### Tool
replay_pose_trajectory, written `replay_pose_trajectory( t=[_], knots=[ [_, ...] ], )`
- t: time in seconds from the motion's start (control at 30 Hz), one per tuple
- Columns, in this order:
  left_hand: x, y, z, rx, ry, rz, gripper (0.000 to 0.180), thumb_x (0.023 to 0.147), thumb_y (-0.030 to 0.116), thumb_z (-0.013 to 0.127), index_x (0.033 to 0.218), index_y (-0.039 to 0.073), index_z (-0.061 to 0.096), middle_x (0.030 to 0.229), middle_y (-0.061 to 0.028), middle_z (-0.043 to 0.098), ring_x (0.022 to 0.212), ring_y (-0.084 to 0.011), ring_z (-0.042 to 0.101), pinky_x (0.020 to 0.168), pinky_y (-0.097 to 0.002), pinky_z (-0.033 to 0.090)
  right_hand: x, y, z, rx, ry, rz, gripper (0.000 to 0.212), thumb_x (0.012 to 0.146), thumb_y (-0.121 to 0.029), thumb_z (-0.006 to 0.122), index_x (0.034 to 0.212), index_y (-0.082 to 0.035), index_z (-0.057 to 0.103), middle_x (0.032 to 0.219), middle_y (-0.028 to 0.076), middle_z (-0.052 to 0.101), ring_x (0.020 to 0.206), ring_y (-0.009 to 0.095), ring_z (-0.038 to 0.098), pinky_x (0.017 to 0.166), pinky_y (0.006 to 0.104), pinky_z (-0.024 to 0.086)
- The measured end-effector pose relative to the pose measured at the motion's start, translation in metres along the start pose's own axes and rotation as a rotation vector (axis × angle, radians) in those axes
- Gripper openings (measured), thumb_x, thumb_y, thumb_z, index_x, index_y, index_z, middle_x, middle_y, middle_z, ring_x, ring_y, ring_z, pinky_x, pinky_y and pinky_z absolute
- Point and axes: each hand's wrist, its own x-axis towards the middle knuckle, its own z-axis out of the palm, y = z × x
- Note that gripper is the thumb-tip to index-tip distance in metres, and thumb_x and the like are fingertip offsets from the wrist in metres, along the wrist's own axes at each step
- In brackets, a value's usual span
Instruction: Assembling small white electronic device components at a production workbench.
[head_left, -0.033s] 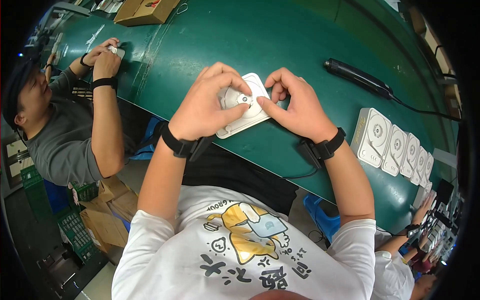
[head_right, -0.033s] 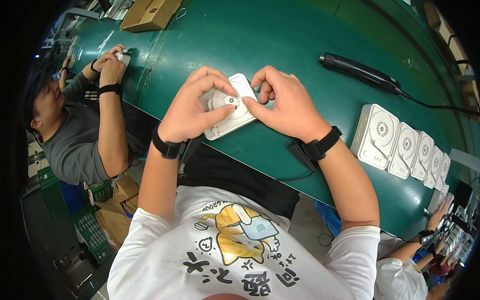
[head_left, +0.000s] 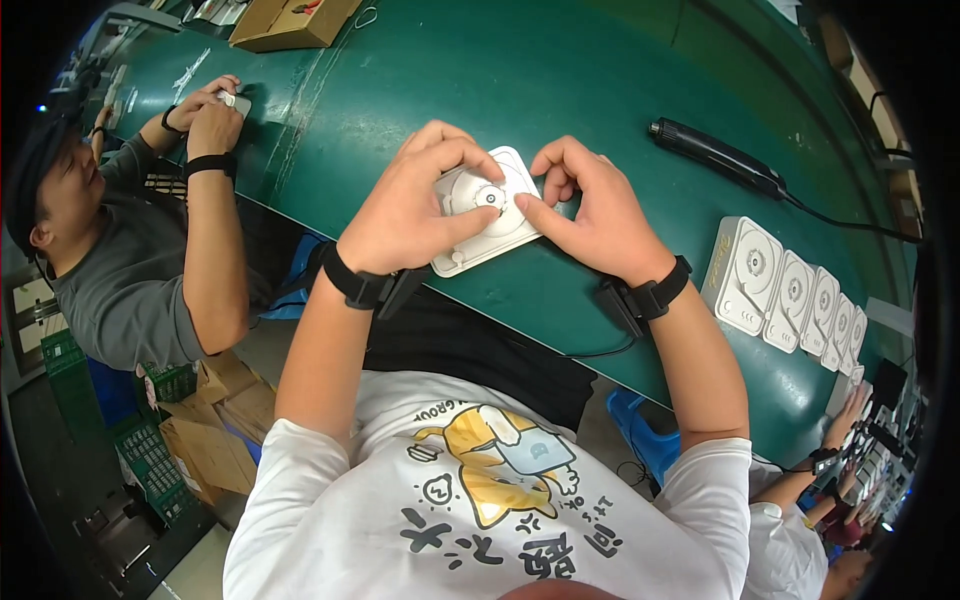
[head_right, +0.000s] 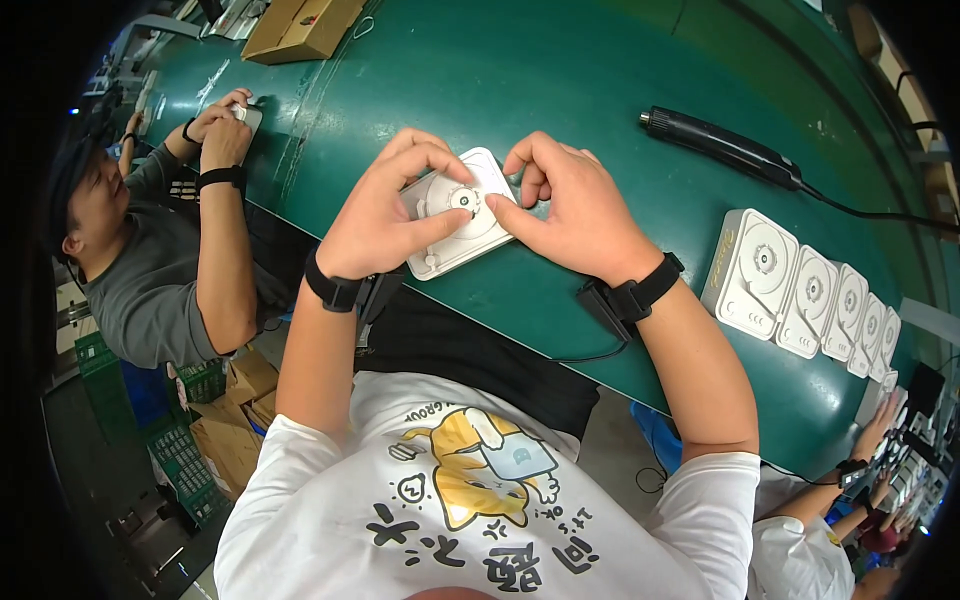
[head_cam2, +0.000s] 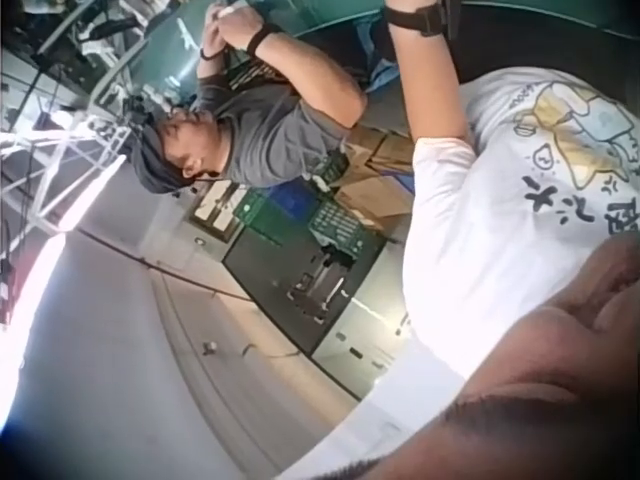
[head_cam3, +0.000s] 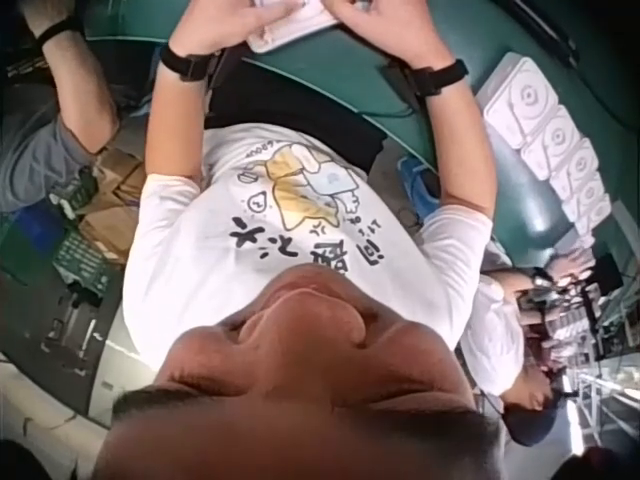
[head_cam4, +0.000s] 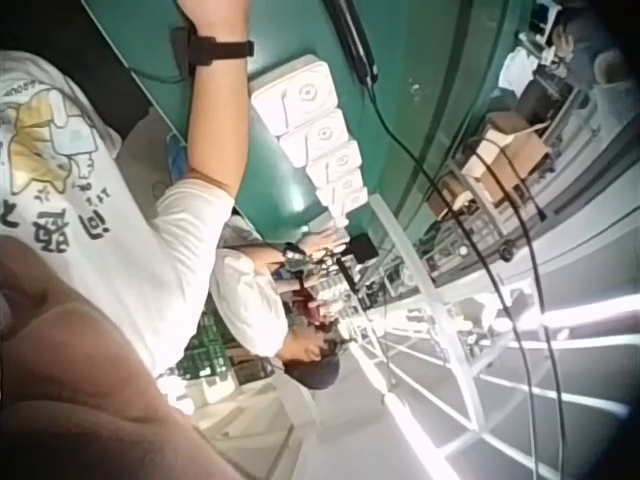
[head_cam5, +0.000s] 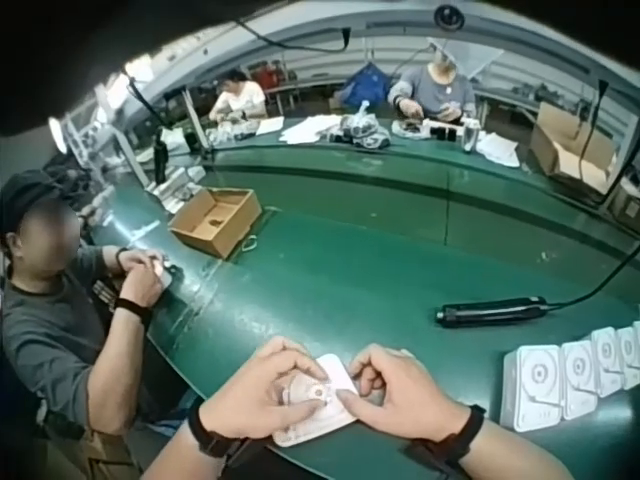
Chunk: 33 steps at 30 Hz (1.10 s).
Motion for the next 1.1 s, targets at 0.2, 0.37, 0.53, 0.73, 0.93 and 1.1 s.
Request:
replay_pose_trajectory(
  t=[0.2,0.37,0.53,0.73,0.93,1.1],
  knots=[
    [-0.010,-0.036,0.006,-0.150,0.025,0.015,0.051,0.089,0.017,0.101,0.135,0.011,0.080,0.135,-0.0152,0.073,0.134,-0.0376,0.069,0.119,-0.0465,0.057,-0.001,-0.002,0.002,0.116,-0.028,0.033,0.031,0.101,-0.019,0.092,0.120,-0.006,0.071,0.091,0.003,0.069,0.083,0.015,0.061,0.081,0.0339,0.053],
    [-0.033,-0.023,0.068,-0.072,0.301,0.018,0.044,0.095,0.014,0.099,0.132,0.004,0.076,0.143,-0.0184,0.074,0.136,-0.0323,0.072,0.117,-0.0441,0.057,-0.013,-0.009,0.000,-0.095,0.073,-0.034,0.029,0.100,-0.013,0.088,0.121,-0.004,0.071,0.110,0.012,0.073,0.099,0.025,0.068,0.092,0.0388,0.056],
    [-0.056,0.008,0.111,-0.335,0.647,-0.042,0.023,0.112,0.003,0.074,0.135,-0.001,0.073,0.136,-0.0175,0.079,0.132,-0.0296,0.076,0.116,-0.0446,0.060,-0.013,-0.051,-0.001,-0.404,0.046,-0.294,0.039,0.094,-0.019,0.090,0.126,-0.005,0.074,0.142,0.020,0.076,0.128,0.042,0.069,0.113,0.0528,0.052],
    [-0.069,-0.004,0.101,-0.480,0.399,-0.030,0.023,0.116,0.000,0.066,0.137,-0.003,0.073,0.135,-0.0192,0.082,0.125,-0.0286,0.082,0.112,-0.0414,0.063,-0.033,-0.078,-0.002,-0.638,-0.073,-0.225,0.053,0.093,-0.034,0.094,0.136,-0.008,0.077,0.161,0.021,0.069,0.146,0.044,0.063,0.131,0.0647,0.040],
    [-0.073,-0.010,0.105,-0.549,0.363,-0.062,0.021,0.118,-0.001,0.064,0.137,-0.004,0.072,0.128,-0.0161,0.086,0.120,-0.0247,0.084,0.110,-0.0397,0.065,-0.043,-0.101,-0.009,-0.665,-0.247,-0.109,0.074,0.087,-0.039,0.099,0.151,-0.011,0.073,0.171,0.022,0.062,0.162,0.047,0.054,0.141,0.0738,0.028],
    [-0.064,-0.009,0.102,-0.600,0.424,-0.057,0.009,0.121,0.005,0.067,0.125,-0.002,0.069,0.115,-0.0161,0.084,0.104,-0.0223,0.084,0.096,-0.0371,0.067,-0.049,-0.090,-0.010,-0.648,-0.217,-0.121,0.084,0.080,-0.031,0.102,0.155,-0.014,0.069,0.170,0.020,0.062,0.166,0.046,0.052,0.141,0.0757,0.029]
  ],
)
